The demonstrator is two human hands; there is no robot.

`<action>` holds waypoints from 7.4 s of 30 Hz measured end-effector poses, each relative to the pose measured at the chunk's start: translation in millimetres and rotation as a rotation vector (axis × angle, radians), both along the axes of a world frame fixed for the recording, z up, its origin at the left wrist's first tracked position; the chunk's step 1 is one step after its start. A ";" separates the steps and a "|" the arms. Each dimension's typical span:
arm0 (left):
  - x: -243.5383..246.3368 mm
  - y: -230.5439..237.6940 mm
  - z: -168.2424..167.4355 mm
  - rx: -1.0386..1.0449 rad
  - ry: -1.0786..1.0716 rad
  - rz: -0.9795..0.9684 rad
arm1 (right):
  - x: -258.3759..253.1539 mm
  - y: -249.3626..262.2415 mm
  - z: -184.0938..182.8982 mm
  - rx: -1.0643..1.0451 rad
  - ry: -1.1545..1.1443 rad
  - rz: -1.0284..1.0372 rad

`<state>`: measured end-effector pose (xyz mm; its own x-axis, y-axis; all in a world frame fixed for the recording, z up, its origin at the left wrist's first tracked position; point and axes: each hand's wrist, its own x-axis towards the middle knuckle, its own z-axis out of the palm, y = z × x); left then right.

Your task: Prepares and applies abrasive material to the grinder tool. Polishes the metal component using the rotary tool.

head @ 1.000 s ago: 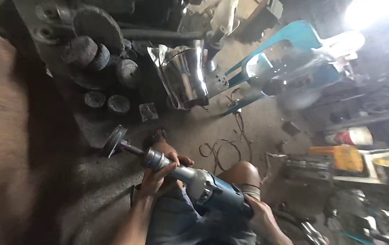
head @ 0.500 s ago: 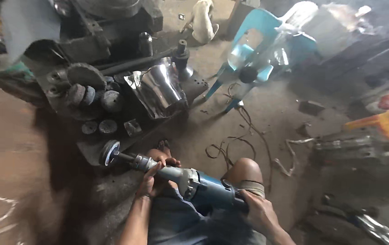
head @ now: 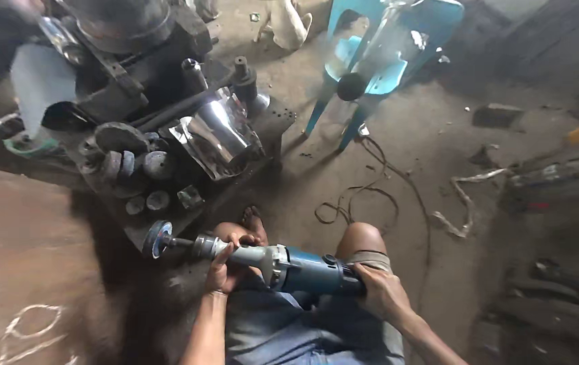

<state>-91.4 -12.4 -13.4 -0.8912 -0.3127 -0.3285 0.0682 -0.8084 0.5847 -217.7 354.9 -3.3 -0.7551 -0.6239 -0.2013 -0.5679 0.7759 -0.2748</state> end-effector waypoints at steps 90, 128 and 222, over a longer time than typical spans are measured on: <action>40.4 40.2 25.7 0.029 -0.179 0.229 | 0.7 9.4 20.1 0.127 -0.258 0.053; -154.8 4.1 40.1 -0.139 0.211 -0.121 | -19.2 -3.8 30.4 -0.009 -0.332 -0.348; -181.2 3.2 59.4 -0.203 -0.221 0.228 | -13.3 -5.6 12.9 -0.461 -0.543 -0.092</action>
<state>-272.7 -9.1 45.9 -0.7056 -0.5737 -0.4160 0.0872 -0.6529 0.7524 -230.9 349.3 9.7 -0.6767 -0.6748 -0.2944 -0.1963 0.5508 -0.8113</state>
